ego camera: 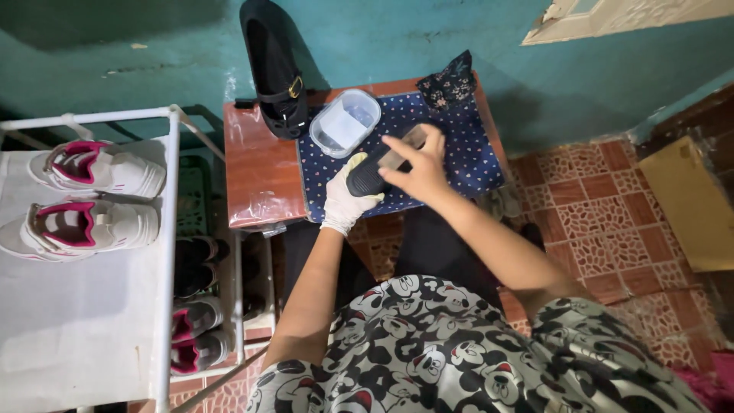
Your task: The person cleans a black shoe by scrubbing the sole and upper with a brush. They dip the brush into a container of liquid and continue scrubbing different parts of the shoe, including the buckle area.
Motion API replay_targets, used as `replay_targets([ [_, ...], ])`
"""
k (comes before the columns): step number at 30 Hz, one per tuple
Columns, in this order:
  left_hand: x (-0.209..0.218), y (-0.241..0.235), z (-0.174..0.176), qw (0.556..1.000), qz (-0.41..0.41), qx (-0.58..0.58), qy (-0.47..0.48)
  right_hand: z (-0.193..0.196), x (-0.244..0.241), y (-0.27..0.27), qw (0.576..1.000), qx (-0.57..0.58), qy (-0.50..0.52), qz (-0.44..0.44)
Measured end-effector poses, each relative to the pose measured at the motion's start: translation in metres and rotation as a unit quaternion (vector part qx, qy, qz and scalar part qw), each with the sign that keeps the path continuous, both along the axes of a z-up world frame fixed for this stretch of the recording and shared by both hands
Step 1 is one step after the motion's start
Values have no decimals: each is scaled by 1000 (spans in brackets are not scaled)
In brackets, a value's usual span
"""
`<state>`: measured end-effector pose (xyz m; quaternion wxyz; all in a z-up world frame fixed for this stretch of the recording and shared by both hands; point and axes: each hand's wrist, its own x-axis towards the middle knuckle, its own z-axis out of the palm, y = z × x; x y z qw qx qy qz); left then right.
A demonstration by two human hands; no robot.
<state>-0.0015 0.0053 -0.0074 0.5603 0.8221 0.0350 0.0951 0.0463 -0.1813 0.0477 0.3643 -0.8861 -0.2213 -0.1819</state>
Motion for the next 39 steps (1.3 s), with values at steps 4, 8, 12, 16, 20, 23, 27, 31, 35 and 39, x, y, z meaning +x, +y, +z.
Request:
replay_targets([
  [4, -2, -10, 10, 1000, -1, 20, 13, -16, 48, -33, 994, -23, 71, -86],
  [8, -4, -1, 0, 997, 7, -63, -48, -12, 19, 1, 992, 37, 18, -121],
  [12, 2, -1, -25, 984, 1, -123, -126, -22, -21, 10, 988, 30, -135, 74],
  [16, 3, -8, -6, 999, 21, -19, -30, -23, 18, -23, 985, 16, -153, 84],
  [20, -5, -9, 19, 999, 22, -5, 41, -32, 44, -35, 985, 67, -13, -156],
  [23, -4, -4, 19, 997, 15, 50, 56, -35, 59, -34, 948, 104, 144, -265],
  [27, -5, -5, 28, 994, 6, 83, 65, -58, 105, -50, 936, 120, 178, -279],
  [31, -3, -3, 16, 996, 11, 60, 59, -42, 103, -47, 952, 116, 144, -244],
  [35, -4, -3, 21, 993, 3, 108, 47, -41, 108, -58, 971, 124, 114, -168],
  [39, -6, -5, 29, 986, -16, 152, 60, -45, 122, -58, 935, 165, 201, -243],
])
